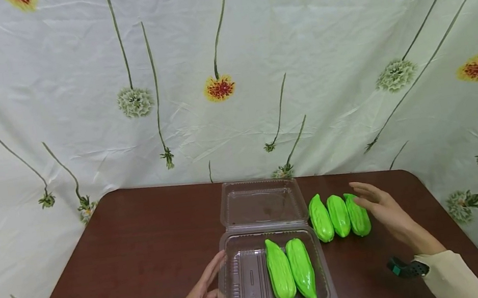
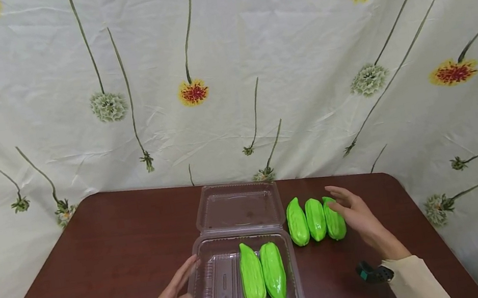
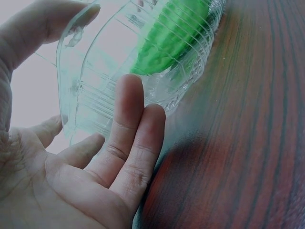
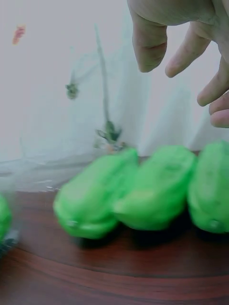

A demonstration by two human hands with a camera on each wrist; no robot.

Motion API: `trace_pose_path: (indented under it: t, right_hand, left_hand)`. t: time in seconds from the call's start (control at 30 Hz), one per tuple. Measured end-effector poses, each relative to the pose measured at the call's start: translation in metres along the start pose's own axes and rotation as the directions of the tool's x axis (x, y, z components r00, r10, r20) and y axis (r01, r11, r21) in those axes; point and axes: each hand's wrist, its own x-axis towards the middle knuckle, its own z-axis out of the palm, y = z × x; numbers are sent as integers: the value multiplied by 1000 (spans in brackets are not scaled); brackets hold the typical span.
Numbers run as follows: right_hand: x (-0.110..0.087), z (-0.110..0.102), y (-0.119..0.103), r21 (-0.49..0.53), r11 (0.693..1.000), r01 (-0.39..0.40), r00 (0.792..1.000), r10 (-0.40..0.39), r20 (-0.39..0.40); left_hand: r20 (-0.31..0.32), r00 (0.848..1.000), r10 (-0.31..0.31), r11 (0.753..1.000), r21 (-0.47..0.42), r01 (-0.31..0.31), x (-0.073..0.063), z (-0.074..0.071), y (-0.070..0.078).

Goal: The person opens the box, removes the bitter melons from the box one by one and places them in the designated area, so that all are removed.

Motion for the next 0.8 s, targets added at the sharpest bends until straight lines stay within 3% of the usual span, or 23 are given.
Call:
trace_pose_path:
  t: [0.23, 0.5, 0.8]
  right_hand:
    - [-3, 19, -23, -45, 996, 77, 996, -75, 51]
    - [-3, 44, -41, -65, 986, 156, 981, -146, 128]
    - [-10, 64, -57, -17, 990, 138, 959, -130, 250]
  left_hand:
    - [3, 1000, 27, 1000, 10, -27, 0, -1, -1]
    - [14, 1000, 17, 1000, -9, -17, 0, -1, -1]
    - [-2, 1000, 17, 1000, 1, -17, 0, 0, -2]
